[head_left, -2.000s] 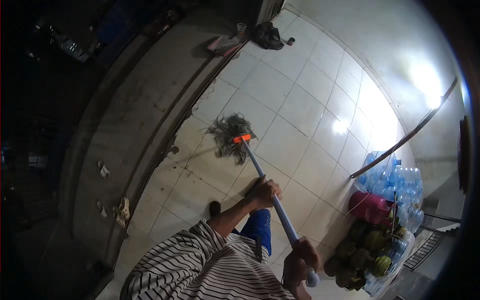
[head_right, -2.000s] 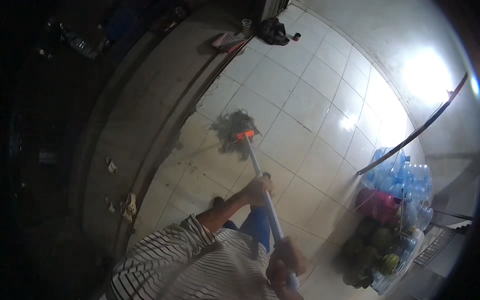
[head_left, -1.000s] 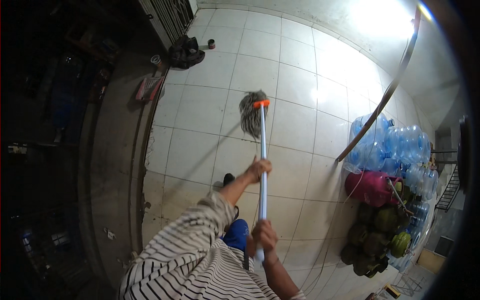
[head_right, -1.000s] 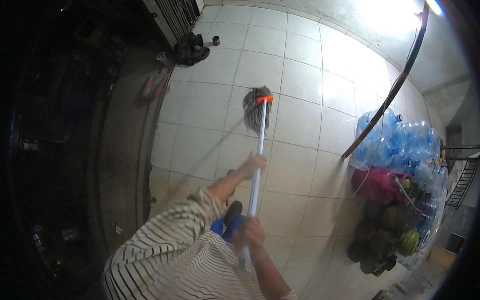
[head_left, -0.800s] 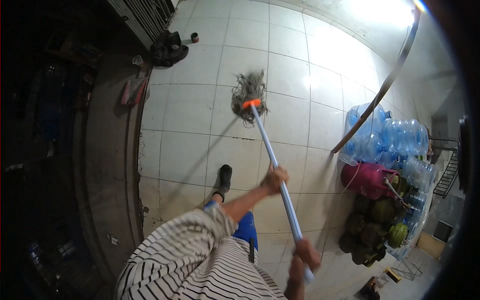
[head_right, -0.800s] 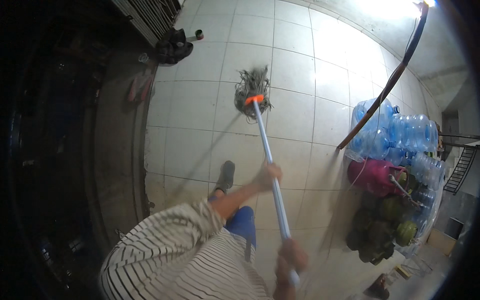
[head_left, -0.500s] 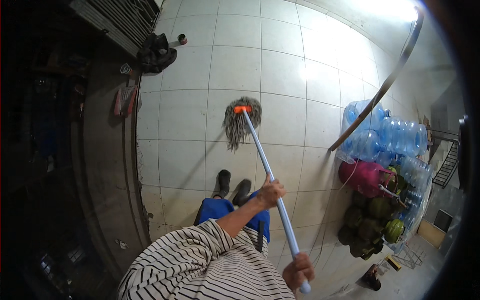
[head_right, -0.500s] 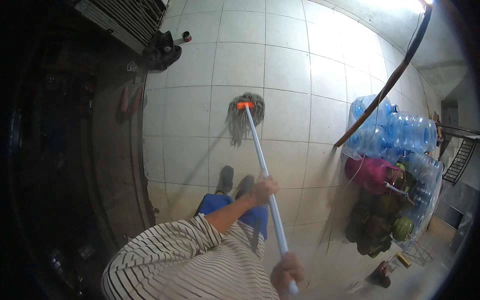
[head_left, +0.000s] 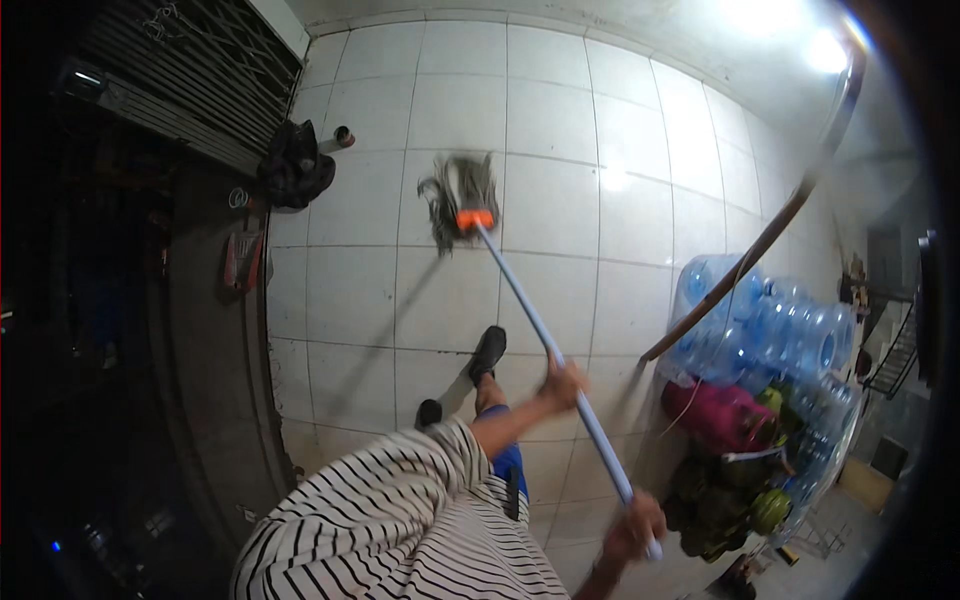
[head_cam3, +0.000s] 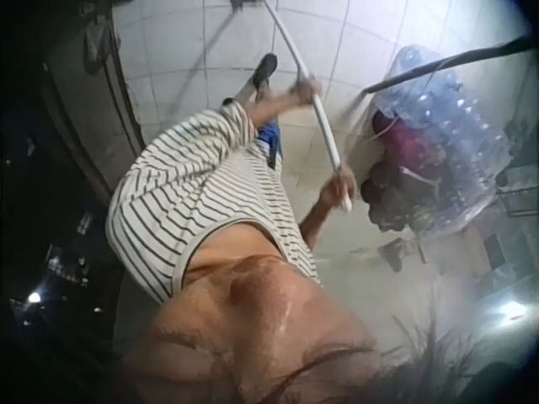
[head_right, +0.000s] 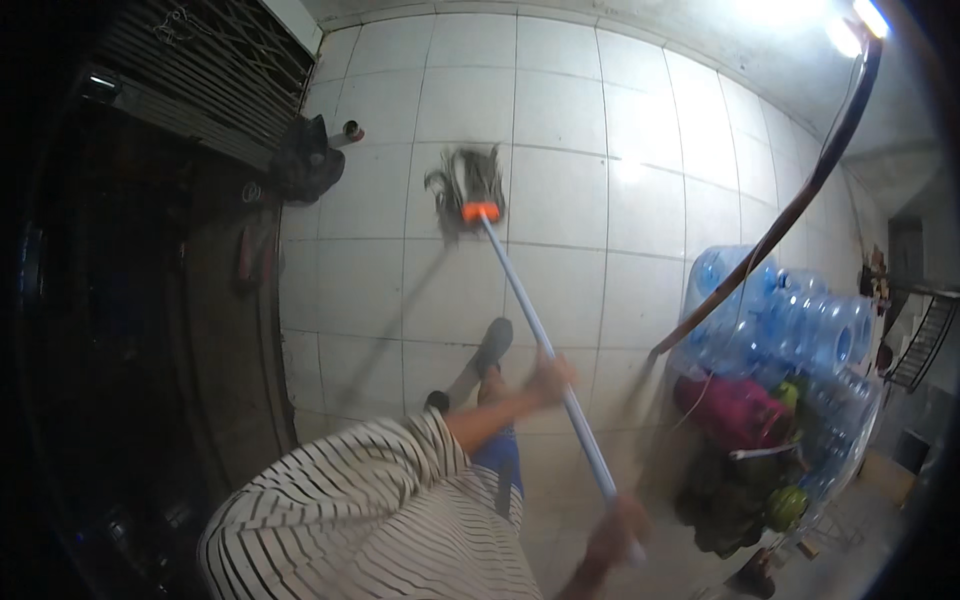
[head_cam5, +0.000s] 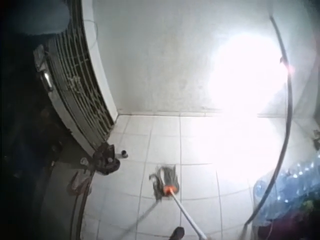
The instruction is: The recorder uses a mop to clean a tiled floor in a warehouse or storage area.
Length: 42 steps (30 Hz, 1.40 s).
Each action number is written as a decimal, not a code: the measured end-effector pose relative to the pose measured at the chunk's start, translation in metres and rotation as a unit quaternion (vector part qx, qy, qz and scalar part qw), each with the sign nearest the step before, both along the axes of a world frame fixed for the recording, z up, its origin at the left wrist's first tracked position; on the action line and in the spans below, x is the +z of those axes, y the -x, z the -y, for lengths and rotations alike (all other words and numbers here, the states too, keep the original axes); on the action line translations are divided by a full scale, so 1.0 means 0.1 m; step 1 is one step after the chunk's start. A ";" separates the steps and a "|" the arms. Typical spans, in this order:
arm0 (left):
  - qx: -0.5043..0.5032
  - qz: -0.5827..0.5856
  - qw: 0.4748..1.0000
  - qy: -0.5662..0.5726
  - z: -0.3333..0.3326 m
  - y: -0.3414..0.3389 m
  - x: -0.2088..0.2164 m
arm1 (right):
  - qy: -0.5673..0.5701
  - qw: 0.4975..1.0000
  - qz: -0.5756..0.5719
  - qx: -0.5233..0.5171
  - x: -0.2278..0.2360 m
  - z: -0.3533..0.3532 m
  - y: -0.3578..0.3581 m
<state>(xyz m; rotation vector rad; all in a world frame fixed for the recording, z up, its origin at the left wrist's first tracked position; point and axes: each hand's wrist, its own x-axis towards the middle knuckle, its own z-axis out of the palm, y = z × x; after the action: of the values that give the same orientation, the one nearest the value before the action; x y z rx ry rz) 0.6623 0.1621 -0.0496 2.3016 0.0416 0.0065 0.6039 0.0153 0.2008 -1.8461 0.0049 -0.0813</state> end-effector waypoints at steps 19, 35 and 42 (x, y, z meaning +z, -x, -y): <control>-0.146 0.122 0.981 0.037 -1.62 -1.17 1.23 | -0.094 0.986 0.040 0.131 1.06 -1.86 -1.56; 0.143 -0.067 0.984 -0.083 -7.91 -3.08 -0.13 | -0.018 0.914 -0.048 0.403 -0.99 -7.42 -3.33; 0.051 -0.171 0.955 -0.238 -8.32 -3.49 -0.43 | 0.013 0.894 -0.079 0.441 -1.20 -7.48 -3.95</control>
<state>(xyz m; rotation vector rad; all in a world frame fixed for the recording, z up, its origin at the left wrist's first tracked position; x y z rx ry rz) 1.0116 0.9941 -0.0922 2.7539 0.3739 -0.3656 0.9986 0.7631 0.0812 -1.7192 -0.7180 0.7044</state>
